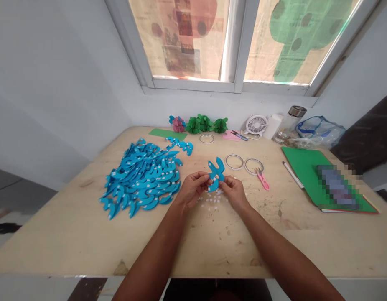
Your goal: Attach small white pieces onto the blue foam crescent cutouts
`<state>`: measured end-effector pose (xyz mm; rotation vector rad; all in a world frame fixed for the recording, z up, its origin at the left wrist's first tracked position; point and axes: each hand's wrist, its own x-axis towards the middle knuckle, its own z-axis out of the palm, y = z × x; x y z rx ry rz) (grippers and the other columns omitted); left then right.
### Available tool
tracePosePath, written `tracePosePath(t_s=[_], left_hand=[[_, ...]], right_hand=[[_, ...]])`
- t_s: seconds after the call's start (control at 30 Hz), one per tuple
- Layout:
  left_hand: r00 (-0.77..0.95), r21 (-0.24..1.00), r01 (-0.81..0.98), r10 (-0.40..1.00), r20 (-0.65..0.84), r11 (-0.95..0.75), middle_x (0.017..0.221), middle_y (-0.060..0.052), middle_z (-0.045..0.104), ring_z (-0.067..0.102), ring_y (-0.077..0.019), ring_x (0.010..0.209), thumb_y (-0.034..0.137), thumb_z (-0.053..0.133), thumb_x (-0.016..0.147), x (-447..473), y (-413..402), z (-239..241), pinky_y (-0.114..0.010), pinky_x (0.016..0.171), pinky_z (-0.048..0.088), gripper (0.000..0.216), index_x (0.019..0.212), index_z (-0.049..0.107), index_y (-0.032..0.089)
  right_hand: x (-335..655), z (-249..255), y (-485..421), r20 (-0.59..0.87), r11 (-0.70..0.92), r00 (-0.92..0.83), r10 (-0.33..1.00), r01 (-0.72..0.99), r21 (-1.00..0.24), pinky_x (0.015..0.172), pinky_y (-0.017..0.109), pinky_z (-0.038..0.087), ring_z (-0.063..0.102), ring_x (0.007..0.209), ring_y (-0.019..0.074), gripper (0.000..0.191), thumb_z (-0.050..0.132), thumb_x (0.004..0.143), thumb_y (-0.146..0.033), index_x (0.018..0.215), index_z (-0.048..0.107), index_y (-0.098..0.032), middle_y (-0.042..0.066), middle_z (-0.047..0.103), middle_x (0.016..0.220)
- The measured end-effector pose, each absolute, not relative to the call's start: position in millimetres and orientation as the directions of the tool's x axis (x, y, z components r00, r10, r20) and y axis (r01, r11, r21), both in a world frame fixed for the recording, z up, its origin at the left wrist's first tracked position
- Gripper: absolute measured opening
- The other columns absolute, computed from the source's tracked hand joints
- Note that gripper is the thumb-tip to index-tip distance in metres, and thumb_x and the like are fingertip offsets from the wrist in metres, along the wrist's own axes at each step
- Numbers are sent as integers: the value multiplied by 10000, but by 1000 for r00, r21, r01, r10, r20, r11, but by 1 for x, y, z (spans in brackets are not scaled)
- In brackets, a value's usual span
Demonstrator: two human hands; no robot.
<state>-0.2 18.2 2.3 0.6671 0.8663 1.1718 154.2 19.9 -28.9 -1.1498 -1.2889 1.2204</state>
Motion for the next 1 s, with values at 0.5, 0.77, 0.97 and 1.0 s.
tracePosePath(t_s=[0.5, 0.77, 0.97, 1.0], left_hand=[[26, 840, -498, 972, -235, 217, 602, -28, 623, 556, -118, 569, 268, 764, 524, 8, 19, 2, -232, 538, 396, 215, 638, 651, 125], [19, 835, -513, 975, -222, 200, 611, -37, 624, 567, -134, 600, 254, 759, 529, 10, 19, 0, -241, 559, 416, 207, 655, 656, 126], [23, 843, -497, 975, -222, 204, 597, -42, 624, 563, -134, 575, 276, 762, 523, 9, 19, 1, -243, 542, 414, 219, 632, 647, 126], [25, 846, -493, 975, -220, 204, 600, -44, 625, 565, -134, 575, 282, 761, 527, 9, 19, 1, -242, 541, 412, 221, 635, 647, 126]], right_hand=[[153, -25, 16, 46, 49, -149, 988, 17, -999, 474, 219, 238, 317, 487, 80, 229, 610, 674, -366, 612, 544, -156, -50, 404, 520], [152, -21, 15, 40, 47, -158, 987, 44, -998, 474, 217, 251, 326, 490, 80, 226, 604, 672, -358, 601, 536, -155, -51, 396, 514], [151, -19, 14, 29, 37, -161, 987, 46, -998, 480, 218, 271, 358, 500, 86, 249, 606, 671, -389, 609, 550, -155, -40, 435, 528], [151, -18, 13, 27, 36, -160, 987, 48, -998, 480, 218, 273, 360, 503, 87, 250, 607, 671, -393, 617, 553, -155, -38, 439, 531]])
